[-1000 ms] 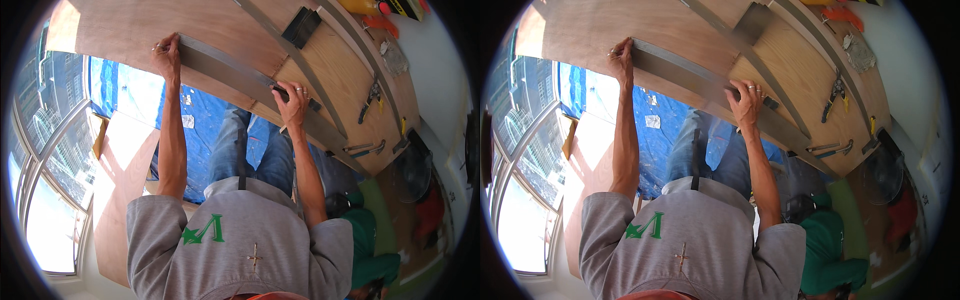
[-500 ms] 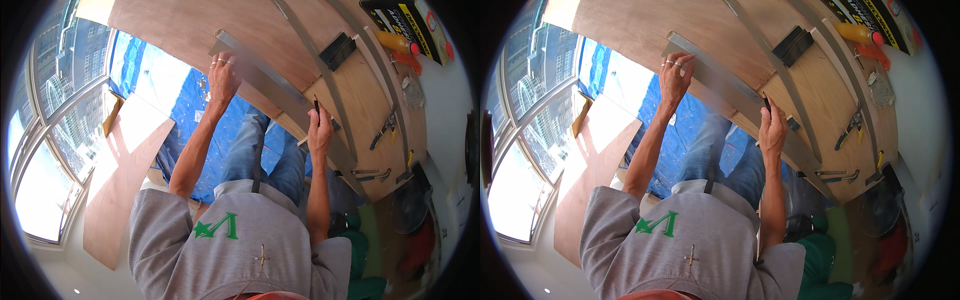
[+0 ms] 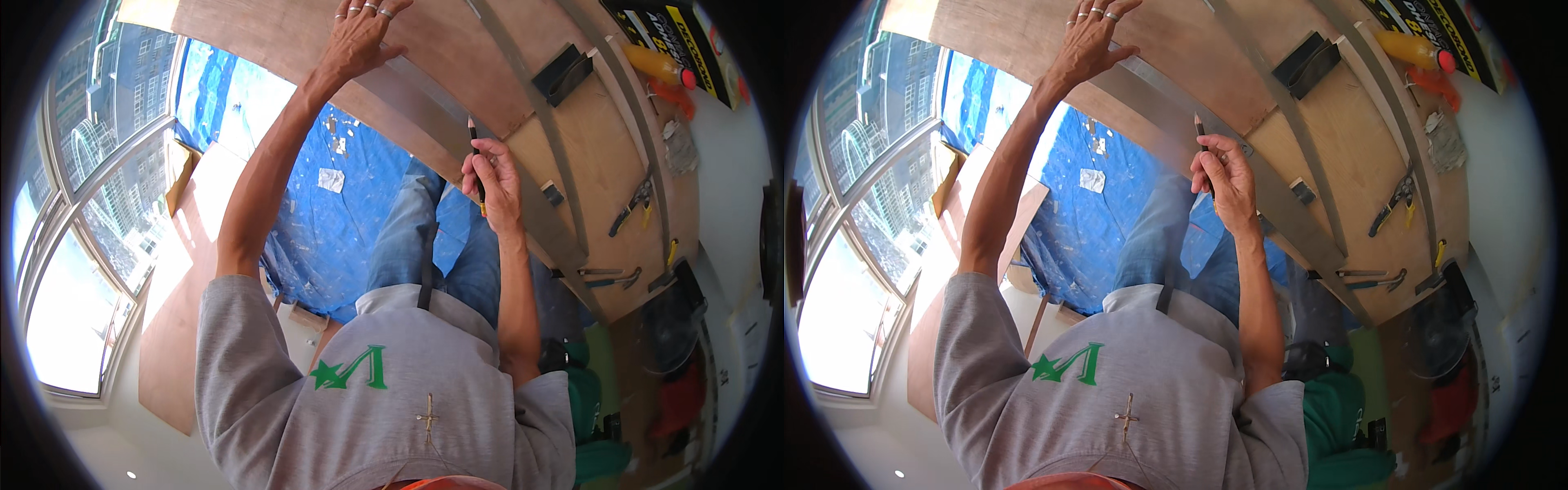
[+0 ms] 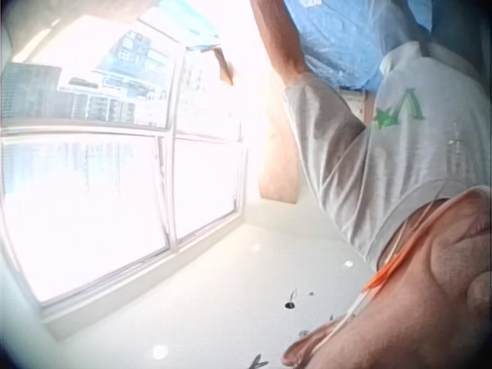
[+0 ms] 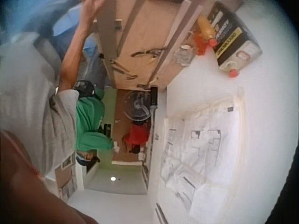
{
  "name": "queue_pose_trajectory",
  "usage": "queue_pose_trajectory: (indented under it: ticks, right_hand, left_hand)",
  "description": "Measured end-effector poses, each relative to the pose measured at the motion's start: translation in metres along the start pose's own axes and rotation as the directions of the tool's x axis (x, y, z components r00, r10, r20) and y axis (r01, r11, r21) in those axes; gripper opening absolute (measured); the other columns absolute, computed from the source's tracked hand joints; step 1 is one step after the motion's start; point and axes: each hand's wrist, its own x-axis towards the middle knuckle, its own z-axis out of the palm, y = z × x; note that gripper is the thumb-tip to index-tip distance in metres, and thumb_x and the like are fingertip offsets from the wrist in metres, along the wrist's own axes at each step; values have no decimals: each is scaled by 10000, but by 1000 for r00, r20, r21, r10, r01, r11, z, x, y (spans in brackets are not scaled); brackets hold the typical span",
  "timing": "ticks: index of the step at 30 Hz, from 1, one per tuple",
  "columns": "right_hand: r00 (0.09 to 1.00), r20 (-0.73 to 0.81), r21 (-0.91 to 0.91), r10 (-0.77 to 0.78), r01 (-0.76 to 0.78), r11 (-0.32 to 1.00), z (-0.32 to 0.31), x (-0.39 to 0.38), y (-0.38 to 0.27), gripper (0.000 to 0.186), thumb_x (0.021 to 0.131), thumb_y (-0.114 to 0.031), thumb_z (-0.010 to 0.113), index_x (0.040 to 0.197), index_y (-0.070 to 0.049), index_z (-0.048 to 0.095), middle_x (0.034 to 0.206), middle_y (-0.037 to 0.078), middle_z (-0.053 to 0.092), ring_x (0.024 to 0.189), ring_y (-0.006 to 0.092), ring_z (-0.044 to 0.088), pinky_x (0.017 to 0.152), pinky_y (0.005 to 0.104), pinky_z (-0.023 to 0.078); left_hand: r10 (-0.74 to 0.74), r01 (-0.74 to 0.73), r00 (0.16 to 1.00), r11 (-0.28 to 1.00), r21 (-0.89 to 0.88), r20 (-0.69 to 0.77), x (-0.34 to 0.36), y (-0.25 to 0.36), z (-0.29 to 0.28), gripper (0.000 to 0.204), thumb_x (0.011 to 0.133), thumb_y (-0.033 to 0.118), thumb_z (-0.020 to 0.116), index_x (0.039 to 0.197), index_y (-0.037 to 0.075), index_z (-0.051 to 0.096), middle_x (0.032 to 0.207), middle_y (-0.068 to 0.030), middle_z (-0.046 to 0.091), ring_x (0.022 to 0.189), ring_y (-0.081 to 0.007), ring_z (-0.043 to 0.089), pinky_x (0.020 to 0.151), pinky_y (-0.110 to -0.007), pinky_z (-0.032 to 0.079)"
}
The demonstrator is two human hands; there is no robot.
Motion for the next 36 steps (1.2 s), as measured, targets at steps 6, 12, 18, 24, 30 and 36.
queue_pose_trajectory:
  ticks: [6, 12, 18, 24, 30, 36]
  right_hand:
    - [985, 81, 446, 149, -170, 879, 23, 22, 7, 342, 1023, -167, 602, 1346, -71, 545, 1009, 78, 679, 890, 117, 641, 800, 258, 515]
    - [990, 89, -190, -106, 122, 974, 43, 45, 26, 349, 982, -115, 619, 1315, -43, 539, 1020, 70, 668, 913, 137, 623, 841, 281, 509]
    - [884, 168, -511, -436, 456, 729, 74, 91, 40, 241, 986, -143, 605, 1182, -10, 648, 961, 166, 699, 896, 298, 684, 824, 375, 540]
    - [901, 89, -647, -424, 376, 663, 94, 125, 64, 266, 972, -200, 640, 1194, -66, 578, 830, 143, 676, 745, 323, 680, 689, 421, 553]
    - [882, 50, -680, -469, 374, 630, 99, 132, 72, 269, 963, -198, 638, 1203, -96, 572, 865, 127, 707, 798, 323, 711, 712, 432, 557]
    - [817, 105, -724, -568, 454, 519, 103, 135, 71, 235, 957, -173, 646, 1155, -60, 587, 784, 132, 670, 700, 318, 674, 631, 438, 521]
  left_hand:
    - [95, -109, 982, 991, 79, 162, 19, 4, -10, 1074, 634, 365, 942, 1523, 162, 374, 1571, -136, 369, 1490, -386, 295, 1202, -671, 223]
    - [107, -118, 984, 991, 63, 144, 19, 3, 1, 1082, 576, 359, 974, 1457, 104, 399, 1537, -128, 381, 1495, -375, 281, 1193, -680, 237]
    - [65, -79, 988, 992, 102, 137, 22, 9, 4, 1033, 549, 335, 987, 1386, 79, 439, 1509, -133, 387, 1477, -377, 299, 1179, -674, 276]
    - [20, -54, 976, 986, 155, 218, 33, 14, 8, 1047, 500, 325, 1001, 1361, 64, 465, 1458, -172, 401, 1436, -417, 329, 1159, -669, 310]
    - [25, -66, 976, 980, 187, 214, 38, 13, 9, 1072, 486, 339, 1002, 1373, 61, 469, 1452, -199, 394, 1415, -432, 348, 1147, -657, 327]
    - [6, -54, 976, 975, 215, 217, 38, 14, 12, 1103, 493, 341, 996, 1401, 53, 440, 1462, -221, 377, 1422, -455, 331, 1160, -633, 312]
